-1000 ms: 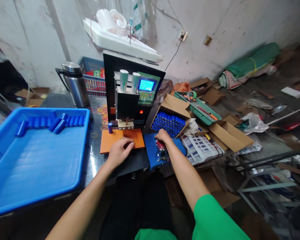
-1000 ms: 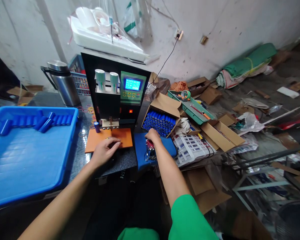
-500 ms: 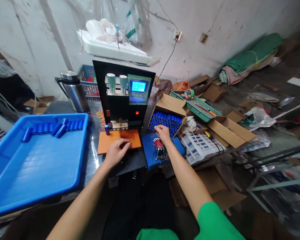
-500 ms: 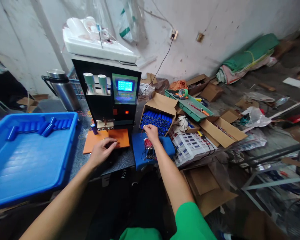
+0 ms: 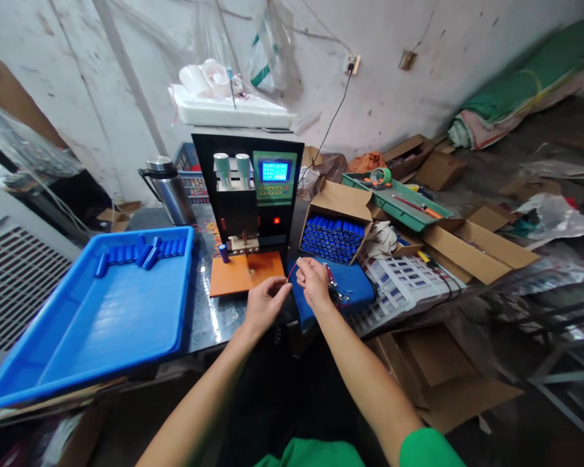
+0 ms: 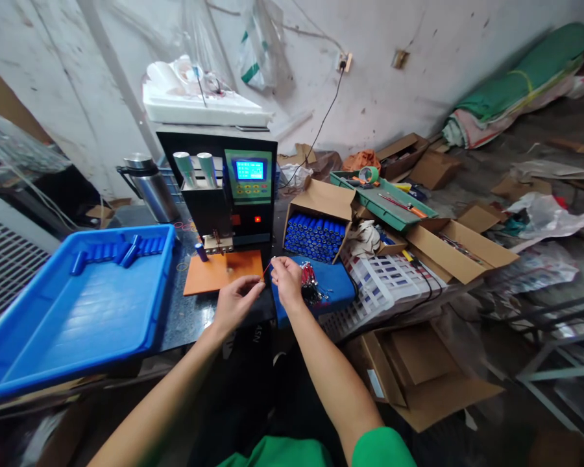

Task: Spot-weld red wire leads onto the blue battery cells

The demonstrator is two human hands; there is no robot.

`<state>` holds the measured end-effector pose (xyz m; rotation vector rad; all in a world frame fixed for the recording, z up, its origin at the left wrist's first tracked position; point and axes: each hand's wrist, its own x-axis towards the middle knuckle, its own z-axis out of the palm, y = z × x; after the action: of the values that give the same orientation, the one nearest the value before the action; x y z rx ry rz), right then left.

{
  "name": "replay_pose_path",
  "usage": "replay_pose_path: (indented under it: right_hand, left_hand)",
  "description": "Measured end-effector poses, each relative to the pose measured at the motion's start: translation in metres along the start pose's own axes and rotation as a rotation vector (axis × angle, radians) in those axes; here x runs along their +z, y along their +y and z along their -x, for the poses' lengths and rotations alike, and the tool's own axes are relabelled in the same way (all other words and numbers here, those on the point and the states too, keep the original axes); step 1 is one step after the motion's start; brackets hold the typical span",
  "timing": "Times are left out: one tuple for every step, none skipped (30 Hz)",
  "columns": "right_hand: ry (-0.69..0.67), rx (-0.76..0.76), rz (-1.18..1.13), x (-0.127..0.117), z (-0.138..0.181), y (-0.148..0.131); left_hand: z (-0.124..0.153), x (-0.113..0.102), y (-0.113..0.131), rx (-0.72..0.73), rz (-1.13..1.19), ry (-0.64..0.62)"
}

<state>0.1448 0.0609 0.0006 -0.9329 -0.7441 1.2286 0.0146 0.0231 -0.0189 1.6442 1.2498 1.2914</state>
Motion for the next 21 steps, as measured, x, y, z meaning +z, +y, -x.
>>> replay_pose_path:
  right_hand:
    - [-0.003, 0.004, -0.008, 0.003, 0.003, 0.003]
    - [-0.005, 0.005, -0.014, 0.005, 0.006, 0.006]
    - [-0.007, 0.006, -0.018, 0.007, 0.008, 0.009]
    - [-0.009, 0.006, -0.017, 0.007, 0.009, 0.011]
    - [-0.016, 0.007, -0.008, 0.007, 0.011, 0.012]
    - [-0.034, 0.005, 0.012, 0.007, 0.012, 0.013]
    - [-0.067, 0.001, 0.046, 0.006, 0.013, 0.013]
    - [-0.119, -0.008, 0.096, 0.004, 0.014, 0.013]
    - [-0.182, -0.022, 0.158, 0.003, 0.015, 0.012]
    - [-0.25, -0.041, 0.224, 0.002, 0.016, 0.012]
    - [-0.314, -0.063, 0.288, 0.001, 0.017, 0.011]
    - [-0.365, -0.087, 0.343, 0.0, 0.018, 0.011]
    - [-0.402, -0.109, 0.385, -0.001, 0.019, 0.011]
    - [-0.425, -0.127, 0.414, -0.001, 0.019, 0.012]
    - [-0.44, -0.141, 0.437, -0.001, 0.02, 0.013]
    - [-0.45, -0.149, 0.456, -0.002, 0.02, 0.014]
    - [-0.457, -0.154, 0.474, -0.002, 0.021, 0.015]
    - [-0.46, -0.159, 0.489, -0.002, 0.021, 0.016]
    - [-0.46, -0.165, 0.502, -0.003, 0.022, 0.017]
    - [-0.452, -0.174, 0.51, -0.004, 0.022, 0.018]
    - [-0.435, -0.184, 0.512, -0.005, 0.023, 0.019]
  left_hand:
    - [0.001, 0.002, 0.0, -0.036, 0.031, 0.01]
    - [0.001, 0.003, 0.0, -0.073, 0.068, 0.017]
    - [0.002, 0.003, 0.0, -0.109, 0.111, 0.019]
    - [0.002, 0.002, 0.0, -0.14, 0.157, 0.016]
    - [0.003, 0.0, 0.0, -0.163, 0.199, 0.006]
    - [0.004, -0.003, 0.0, -0.178, 0.229, -0.004]
    - [0.004, -0.006, 0.001, -0.182, 0.242, -0.013]
    - [0.005, -0.01, 0.001, -0.176, 0.237, -0.02]
    - [0.005, -0.013, 0.001, -0.164, 0.215, -0.026]
    - [0.005, -0.017, 0.002, -0.149, 0.178, -0.036]
    - [0.004, -0.022, 0.002, -0.132, 0.131, -0.05]
    - [0.004, -0.026, 0.003, -0.119, 0.078, -0.068]
    - [0.003, -0.029, 0.003, -0.108, 0.023, -0.089]
    - [0.003, -0.033, 0.004, -0.097, -0.028, -0.111]
    - [0.003, -0.036, 0.004, -0.085, -0.074, -0.133]
    - [0.004, -0.039, 0.004, -0.074, -0.111, -0.157]
    - [0.004, -0.041, 0.004, -0.064, -0.139, -0.182]
    - [0.005, -0.044, 0.004, -0.055, -0.159, -0.209]
    - [0.005, -0.047, 0.003, -0.048, -0.168, -0.224]
    - [0.004, -0.051, 0.001, -0.046, -0.166, -0.213]
    - [0.001, -0.055, -0.002, -0.048, -0.16, -0.159]
